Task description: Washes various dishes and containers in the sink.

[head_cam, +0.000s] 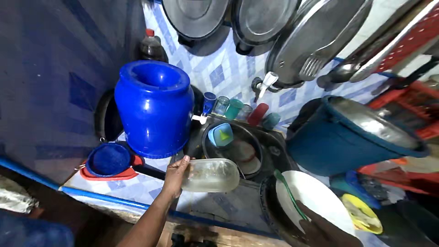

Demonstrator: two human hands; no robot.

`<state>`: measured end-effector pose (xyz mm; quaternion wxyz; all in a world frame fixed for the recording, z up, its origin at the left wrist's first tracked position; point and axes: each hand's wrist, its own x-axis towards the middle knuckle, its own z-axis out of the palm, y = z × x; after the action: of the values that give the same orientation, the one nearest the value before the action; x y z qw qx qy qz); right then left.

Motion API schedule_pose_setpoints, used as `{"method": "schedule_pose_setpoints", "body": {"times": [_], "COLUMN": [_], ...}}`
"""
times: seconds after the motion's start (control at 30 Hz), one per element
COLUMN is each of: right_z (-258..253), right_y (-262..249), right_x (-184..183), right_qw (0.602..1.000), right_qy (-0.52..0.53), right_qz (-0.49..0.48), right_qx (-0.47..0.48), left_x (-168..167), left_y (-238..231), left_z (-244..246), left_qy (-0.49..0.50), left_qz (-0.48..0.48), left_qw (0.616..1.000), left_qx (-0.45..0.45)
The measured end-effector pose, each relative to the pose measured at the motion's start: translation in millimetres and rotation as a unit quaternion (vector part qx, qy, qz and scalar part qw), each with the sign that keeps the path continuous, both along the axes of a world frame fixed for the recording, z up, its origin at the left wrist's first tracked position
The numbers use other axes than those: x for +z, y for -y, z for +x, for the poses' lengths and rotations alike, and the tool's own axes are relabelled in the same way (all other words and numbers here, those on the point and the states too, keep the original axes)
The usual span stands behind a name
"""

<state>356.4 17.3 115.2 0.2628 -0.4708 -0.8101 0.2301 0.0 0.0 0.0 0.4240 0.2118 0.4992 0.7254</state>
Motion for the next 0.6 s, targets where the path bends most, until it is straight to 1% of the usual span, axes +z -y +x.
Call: {"method": "schedule_pose_setpoints", "body": {"times": [0.1, 0.2, 0.37, 0.47, 0.53, 0.6], "right_z": [8.2, 9.3, 12.0, 33.7, 53.3, 76.3], "right_y": [11.7, 19.0, 34.3, 31.5, 24.7, 11.2], "right_x": [-3.1, -3.9, 1.9, -4.6, -5.4, -3.6], "right_qw": [0.998, 0.995, 0.992, 0.979, 0.965, 0.945], "right_qy": [-0.047, -0.096, -0.066, -0.088, -0.126, -0.179], "right_qz": [-0.002, 0.011, 0.055, 0.095, 0.11, 0.118], "right_qx": [-0.032, -0.033, -0.098, -0.158, -0.202, -0.247], "left_x": [5.5, 14.0, 14.3, 18.3, 27.1, 30.6], "left_y": [2.2, 0.5, 5.1, 10.7, 16.2, 18.3], "left_z": [5.7, 11.4, 17.9, 30.2, 38.5, 45.7], "left_qy": [0.03, 0.05, 0.068, 0.112, 0.144, 0.17], "left_qz": [-0.011, -0.031, -0.076, -0.101, -0.125, -0.109], "left_qw": [0.999, 0.998, 0.995, 0.988, 0.98, 0.978], "left_qx": [0.002, 0.003, -0.017, -0.042, -0.054, -0.059]}}
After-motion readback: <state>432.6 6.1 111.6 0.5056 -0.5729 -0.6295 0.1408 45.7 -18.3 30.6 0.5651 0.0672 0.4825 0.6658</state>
